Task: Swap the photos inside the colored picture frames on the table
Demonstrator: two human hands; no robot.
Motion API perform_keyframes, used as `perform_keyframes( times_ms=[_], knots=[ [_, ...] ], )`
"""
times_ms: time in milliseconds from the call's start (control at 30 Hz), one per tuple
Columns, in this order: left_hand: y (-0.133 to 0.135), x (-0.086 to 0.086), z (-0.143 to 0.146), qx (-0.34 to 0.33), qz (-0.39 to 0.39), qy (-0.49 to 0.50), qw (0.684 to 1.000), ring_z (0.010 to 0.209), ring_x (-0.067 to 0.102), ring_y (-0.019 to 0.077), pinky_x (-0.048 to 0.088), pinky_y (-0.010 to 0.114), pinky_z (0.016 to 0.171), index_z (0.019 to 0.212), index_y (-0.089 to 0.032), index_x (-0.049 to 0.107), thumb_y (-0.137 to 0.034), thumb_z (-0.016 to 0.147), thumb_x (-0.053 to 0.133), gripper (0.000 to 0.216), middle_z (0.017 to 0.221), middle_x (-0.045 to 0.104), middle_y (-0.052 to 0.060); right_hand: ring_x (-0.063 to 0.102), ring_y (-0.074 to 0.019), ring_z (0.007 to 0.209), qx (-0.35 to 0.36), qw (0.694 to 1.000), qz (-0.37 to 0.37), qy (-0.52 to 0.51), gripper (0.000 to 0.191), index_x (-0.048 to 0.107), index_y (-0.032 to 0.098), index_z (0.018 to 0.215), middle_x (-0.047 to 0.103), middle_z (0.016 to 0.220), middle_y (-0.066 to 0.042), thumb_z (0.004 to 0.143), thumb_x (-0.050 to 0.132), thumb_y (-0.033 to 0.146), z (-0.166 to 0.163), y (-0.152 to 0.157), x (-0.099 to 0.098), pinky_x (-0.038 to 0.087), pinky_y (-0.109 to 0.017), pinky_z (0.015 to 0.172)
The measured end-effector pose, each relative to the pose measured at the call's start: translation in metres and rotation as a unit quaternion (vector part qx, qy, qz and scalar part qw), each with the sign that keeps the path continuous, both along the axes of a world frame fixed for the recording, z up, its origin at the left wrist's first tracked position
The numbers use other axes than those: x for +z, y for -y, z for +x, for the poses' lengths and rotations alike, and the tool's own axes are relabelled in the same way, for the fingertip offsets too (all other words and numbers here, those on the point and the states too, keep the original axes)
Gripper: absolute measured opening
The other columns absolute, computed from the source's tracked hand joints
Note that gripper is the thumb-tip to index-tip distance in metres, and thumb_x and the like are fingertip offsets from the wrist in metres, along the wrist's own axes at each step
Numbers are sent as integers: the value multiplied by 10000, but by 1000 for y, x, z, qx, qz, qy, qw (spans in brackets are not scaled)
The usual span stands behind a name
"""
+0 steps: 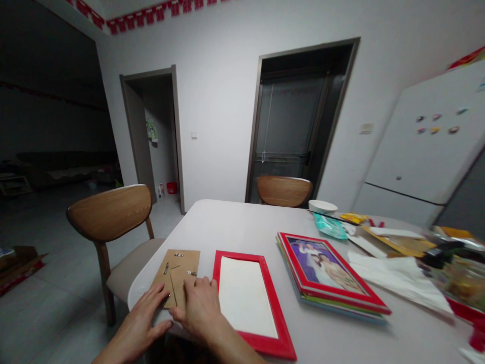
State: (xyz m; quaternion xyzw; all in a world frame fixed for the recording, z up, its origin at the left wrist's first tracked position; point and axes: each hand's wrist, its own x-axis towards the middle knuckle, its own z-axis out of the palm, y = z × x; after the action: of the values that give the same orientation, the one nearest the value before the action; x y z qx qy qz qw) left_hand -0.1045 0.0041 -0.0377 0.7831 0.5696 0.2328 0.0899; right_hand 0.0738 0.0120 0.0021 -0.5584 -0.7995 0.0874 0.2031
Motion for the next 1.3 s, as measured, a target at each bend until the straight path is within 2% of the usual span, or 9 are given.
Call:
perform_keyframes(
  times_ms=[100,200,367,467,600,700,933,1133,1300],
  knots=[
    [5,-4,-4,-27,1,0,1000,1156,373,274,315,411,962,1117,-159,504,-231,588,640,551,1254,427,127,466,-239,876,-31,999,-7,-16,354,549,175,935,533,922,-102,617,559,329,-15,-2,-11,361,-344,743],
    [4,-6,-10,-36,38,22,998,1123,417,279,358,415,935,1091,-178,522,-199,571,659,538,1224,465,119,488,-193,862,-26,996,-28,-82,352,527,171,999,515,937,-92,651,492,212,-10,-2,-10,384,-293,750],
    [-2,6,-1,-67,137,82,985,1083,468,245,414,402,895,1030,-215,544,-210,687,579,344,1171,522,81,504,-155,851,29,985,-6,-170,414,506,190,1069,507,954,-67,656,490,174,19,13,17,396,-251,775],
    [-2,25,21,-91,169,103,976,1142,399,245,368,426,935,1120,-202,470,-199,700,577,434,1232,460,91,510,-156,819,20,982,16,-186,393,527,188,1042,521,923,-64,651,492,164,43,22,35,411,-270,753],
    [1,45,63,-152,121,103,976,1207,279,278,298,457,975,1196,-139,381,-243,577,705,706,1303,344,161,521,-170,826,-14,984,36,-173,340,549,177,1002,550,912,-71,671,474,206,81,30,45,422,-295,735],
    [4,46,95,-181,56,89,978,1231,217,277,258,444,998,1227,-106,338,-214,531,726,804,1332,275,181,532,-184,824,-59,988,37,-135,310,578,167,953,569,890,-77,678,465,256,109,34,42,424,-310,737],
    [5,31,133,-192,-44,44,979,1198,297,268,270,383,995,1163,-93,423,-178,619,648,595,1289,364,167,550,-194,795,-129,990,-15,-56,375,609,109,951,579,862,-107,684,434,306,144,40,18,420,-303,744],
    [5,35,133,-223,-25,28,974,926,520,195,365,332,887,816,-180,570,-199,690,583,128,954,597,36,552,-174,777,-132,990,-22,-52,348,617,164,944,581,840,-73,672,423,260,146,42,8,409,-274,737],
    [4,24,131,-192,-6,47,980,1081,421,201,264,363,966,1003,-178,511,-188,720,542,285,1162,505,67,549,-159,770,-111,992,-40,-42,310,627,189,901,573,825,-62,682,415,247,137,49,6,405,-244,716]
  ],
)
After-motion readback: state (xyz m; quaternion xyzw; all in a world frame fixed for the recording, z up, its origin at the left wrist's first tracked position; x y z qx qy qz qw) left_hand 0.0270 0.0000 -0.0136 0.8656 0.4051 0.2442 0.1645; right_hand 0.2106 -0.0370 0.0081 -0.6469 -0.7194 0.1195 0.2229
